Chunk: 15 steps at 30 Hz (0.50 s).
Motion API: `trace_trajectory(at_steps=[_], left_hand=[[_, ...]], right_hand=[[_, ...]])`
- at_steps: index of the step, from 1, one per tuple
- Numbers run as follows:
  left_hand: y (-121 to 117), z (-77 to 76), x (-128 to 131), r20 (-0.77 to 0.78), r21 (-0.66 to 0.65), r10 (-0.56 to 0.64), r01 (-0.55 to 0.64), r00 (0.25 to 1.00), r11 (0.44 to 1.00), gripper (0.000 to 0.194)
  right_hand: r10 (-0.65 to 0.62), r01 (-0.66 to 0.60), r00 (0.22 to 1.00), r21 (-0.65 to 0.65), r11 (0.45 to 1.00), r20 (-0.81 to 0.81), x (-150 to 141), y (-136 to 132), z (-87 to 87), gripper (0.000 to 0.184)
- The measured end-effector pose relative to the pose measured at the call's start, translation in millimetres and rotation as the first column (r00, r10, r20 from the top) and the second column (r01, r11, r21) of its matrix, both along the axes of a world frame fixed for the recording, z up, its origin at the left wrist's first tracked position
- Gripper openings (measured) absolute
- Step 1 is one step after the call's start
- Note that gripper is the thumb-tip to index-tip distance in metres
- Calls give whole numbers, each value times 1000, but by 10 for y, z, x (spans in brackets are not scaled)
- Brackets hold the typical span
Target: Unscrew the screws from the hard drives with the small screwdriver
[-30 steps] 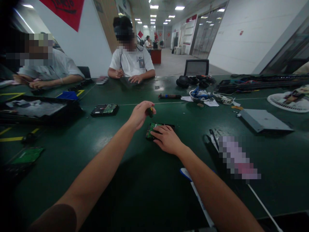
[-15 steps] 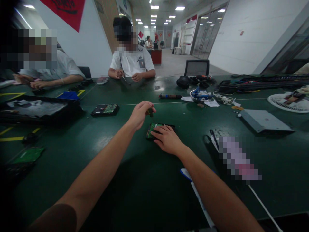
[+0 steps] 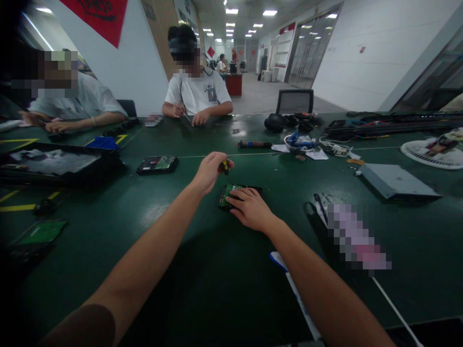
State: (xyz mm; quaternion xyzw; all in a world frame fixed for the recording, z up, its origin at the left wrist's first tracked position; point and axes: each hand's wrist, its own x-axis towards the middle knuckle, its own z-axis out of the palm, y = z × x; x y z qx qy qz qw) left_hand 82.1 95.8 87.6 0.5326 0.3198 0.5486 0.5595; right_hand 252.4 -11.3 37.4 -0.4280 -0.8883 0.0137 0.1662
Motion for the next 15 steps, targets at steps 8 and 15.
trace_trajectory(at_steps=[8, 15], left_hand=[[19, 0, -41, -78, 59, -18, 22, 997, 998, 23], [14, 15, -33, -62, -9, 48, -49, 997, 999, 25]], right_hand=[[-2, 2, 1000, 4, 1000, 5, -3, -6, -7, 42], [-2, 1, 1000, 12, 1000, 15, 5, -3, -12, 41]])
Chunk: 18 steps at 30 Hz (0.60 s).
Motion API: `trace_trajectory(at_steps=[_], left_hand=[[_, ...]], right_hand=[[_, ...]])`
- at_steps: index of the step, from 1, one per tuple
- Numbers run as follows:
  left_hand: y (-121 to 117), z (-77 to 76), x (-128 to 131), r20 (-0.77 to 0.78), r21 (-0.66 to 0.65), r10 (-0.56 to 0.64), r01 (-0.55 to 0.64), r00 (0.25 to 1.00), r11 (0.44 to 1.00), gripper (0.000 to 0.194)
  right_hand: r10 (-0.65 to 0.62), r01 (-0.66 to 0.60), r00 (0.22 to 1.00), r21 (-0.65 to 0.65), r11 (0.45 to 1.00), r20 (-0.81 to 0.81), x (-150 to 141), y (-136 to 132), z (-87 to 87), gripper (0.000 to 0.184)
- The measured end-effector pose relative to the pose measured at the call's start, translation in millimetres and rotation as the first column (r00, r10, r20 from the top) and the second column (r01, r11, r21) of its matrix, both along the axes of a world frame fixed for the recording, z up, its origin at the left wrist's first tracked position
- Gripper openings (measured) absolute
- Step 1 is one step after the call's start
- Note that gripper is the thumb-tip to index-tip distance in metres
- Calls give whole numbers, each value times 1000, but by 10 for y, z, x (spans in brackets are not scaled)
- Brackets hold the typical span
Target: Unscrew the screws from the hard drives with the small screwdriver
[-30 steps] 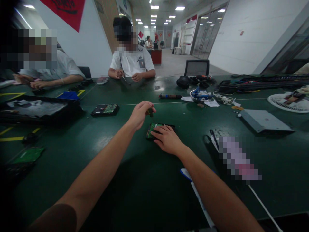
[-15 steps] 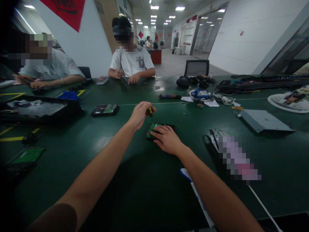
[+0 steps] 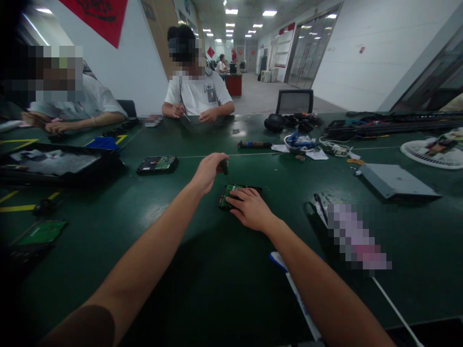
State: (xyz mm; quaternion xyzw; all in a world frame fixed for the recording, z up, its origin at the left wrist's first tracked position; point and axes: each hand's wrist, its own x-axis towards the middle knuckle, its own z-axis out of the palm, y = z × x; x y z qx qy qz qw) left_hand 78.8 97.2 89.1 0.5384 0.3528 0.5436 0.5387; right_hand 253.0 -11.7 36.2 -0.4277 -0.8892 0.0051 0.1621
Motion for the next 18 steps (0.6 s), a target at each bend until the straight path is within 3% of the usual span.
trace_trajectory(at_steps=[3, 9, 15, 18], left_hand=[[-2, 4, 5, 20, -22, 16, -15, 1000, 1000, 24], [-11, 21, -5, -63, 61, -42, 45, 997, 997, 25], [9, 9, -5, -53, 19, 114, -113, 992, 993, 20], [-1, 18, -5, -72, 30, 89, -87, 993, 996, 23]], right_hand=[[3, -3, 1000, -3, 1000, 6, 2, 0, 5, 42], [7, -7, 1000, 2, 1000, -5, -2, 7, -3, 41], [10, -10, 1000, 4, 1000, -9, 0, 10, -5, 42], [9, -9, 1000, 5, 1000, -6, 0, 8, -7, 42]])
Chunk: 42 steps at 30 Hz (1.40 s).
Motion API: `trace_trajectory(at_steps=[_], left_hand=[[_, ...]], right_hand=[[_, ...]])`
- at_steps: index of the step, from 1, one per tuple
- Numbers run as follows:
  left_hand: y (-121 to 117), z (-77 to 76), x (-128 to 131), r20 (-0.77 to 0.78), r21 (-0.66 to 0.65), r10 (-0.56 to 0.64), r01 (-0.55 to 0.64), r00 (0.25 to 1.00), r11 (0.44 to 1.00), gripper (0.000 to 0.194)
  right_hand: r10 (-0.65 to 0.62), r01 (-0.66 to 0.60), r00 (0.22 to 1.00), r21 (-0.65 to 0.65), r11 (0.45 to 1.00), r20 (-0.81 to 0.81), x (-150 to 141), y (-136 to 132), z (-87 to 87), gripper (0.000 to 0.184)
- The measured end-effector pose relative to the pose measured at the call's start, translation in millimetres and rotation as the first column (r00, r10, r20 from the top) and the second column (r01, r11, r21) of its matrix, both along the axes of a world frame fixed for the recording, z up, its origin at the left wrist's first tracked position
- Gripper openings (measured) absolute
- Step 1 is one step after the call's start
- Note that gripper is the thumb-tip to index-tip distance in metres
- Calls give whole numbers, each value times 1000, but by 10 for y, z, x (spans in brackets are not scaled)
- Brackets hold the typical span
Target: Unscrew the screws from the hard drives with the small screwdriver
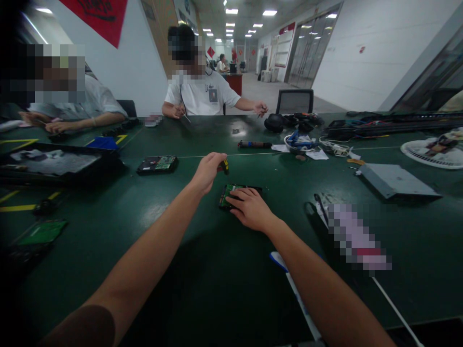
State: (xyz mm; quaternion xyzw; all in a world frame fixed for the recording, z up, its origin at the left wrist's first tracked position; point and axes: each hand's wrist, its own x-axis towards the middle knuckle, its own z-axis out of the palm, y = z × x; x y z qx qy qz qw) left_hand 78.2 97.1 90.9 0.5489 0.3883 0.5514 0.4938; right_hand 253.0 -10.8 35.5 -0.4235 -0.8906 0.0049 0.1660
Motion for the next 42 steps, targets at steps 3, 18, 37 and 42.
trace_trajectory(at_steps=[3, 18, 37, 42], left_hand=[[-16, 25, -9, -29, 38, -41, 42, 999, 998, 22], [-25, 60, -9, 165, -42, -79, 87, 983, 995, 15], [-25, 26, 12, 110, 24, -89, 87, 990, 996, 13], [-58, 85, -2, 6, 93, -92, 91, 996, 992, 14]], right_hand=[[-2, 2, 1000, 2, 1000, 0, -1, -1, -5, 42], [-3, 3, 1000, 3, 1000, -4, 0, 6, -7, 42], [-2, 2, 1000, -7, 1000, -8, -3, -1, 8, 41], [-3, 3, 1000, -4, 1000, -20, -2, -4, -1, 41]])
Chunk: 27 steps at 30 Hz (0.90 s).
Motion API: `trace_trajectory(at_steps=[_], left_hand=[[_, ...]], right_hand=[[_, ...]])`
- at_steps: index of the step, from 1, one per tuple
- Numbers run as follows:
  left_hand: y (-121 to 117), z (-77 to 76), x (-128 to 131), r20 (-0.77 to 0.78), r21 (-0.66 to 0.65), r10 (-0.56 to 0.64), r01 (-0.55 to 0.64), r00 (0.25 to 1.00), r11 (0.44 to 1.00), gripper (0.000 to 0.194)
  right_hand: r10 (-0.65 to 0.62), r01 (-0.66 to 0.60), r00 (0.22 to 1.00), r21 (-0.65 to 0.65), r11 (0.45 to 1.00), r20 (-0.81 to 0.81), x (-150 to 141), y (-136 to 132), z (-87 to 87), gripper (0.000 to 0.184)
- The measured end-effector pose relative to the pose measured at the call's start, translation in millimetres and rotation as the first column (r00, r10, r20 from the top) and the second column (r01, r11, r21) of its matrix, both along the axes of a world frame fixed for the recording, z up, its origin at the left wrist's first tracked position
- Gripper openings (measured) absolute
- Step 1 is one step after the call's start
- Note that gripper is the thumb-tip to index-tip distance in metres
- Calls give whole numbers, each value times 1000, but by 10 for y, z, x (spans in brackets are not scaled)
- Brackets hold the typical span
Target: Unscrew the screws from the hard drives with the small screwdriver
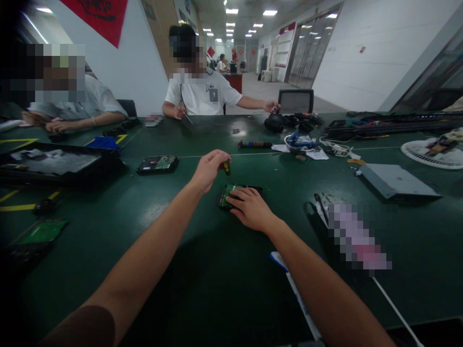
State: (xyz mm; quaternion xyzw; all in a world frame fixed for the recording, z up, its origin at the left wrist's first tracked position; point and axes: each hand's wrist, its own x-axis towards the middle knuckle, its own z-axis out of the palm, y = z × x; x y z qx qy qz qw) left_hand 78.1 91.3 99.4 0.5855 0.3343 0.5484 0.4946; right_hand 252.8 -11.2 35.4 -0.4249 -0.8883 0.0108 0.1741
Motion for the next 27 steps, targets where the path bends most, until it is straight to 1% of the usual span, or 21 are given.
trace_trajectory(at_steps=[3, 5, 8, 11, 13, 16, 20, 24, 27], left_hand=[[-32, 25, 13, 49, -52, -80, 82, 996, 995, 12], [-38, 26, 18, 96, -94, -86, 95, 992, 991, 12], [-13, 7, 10, 120, -105, -34, 47, 992, 993, 15], [29, -14, -7, 58, -41, 63, -61, 996, 997, 17], [45, -18, -15, 9, 6, 101, -101, 995, 995, 17], [38, -8, -16, -17, 32, 65, -64, 998, 997, 19], [10, 4, -8, 55, -37, -3, 5, 998, 999, 18], [16, -7, -10, 73, -20, 22, -20, 997, 1000, 21], [30, -10, -19, 17, 24, 67, -67, 998, 997, 24]], right_hand=[[-3, 3, 1000, 4, 1000, -8, -1, 2, -8, 41], [-2, 2, 1000, 5, 1000, -5, -2, 5, -11, 41], [-1, 1, 1000, 4, 1000, 3, -4, 8, -9, 41], [2, -2, 1000, 4, 1000, 5, -3, 7, -7, 41], [4, -4, 1000, 3, 1000, 4, -2, 6, -10, 41], [1, -1, 1000, 5, 1000, 0, 0, 7, -17, 41], [8, -7, 1000, 6, 1000, -2, 2, 11, -16, 40], [21, -21, 1000, 4, 1000, -14, 4, 17, -6, 41], [25, -24, 999, 6, 1000, -20, 6, 19, -5, 41]])
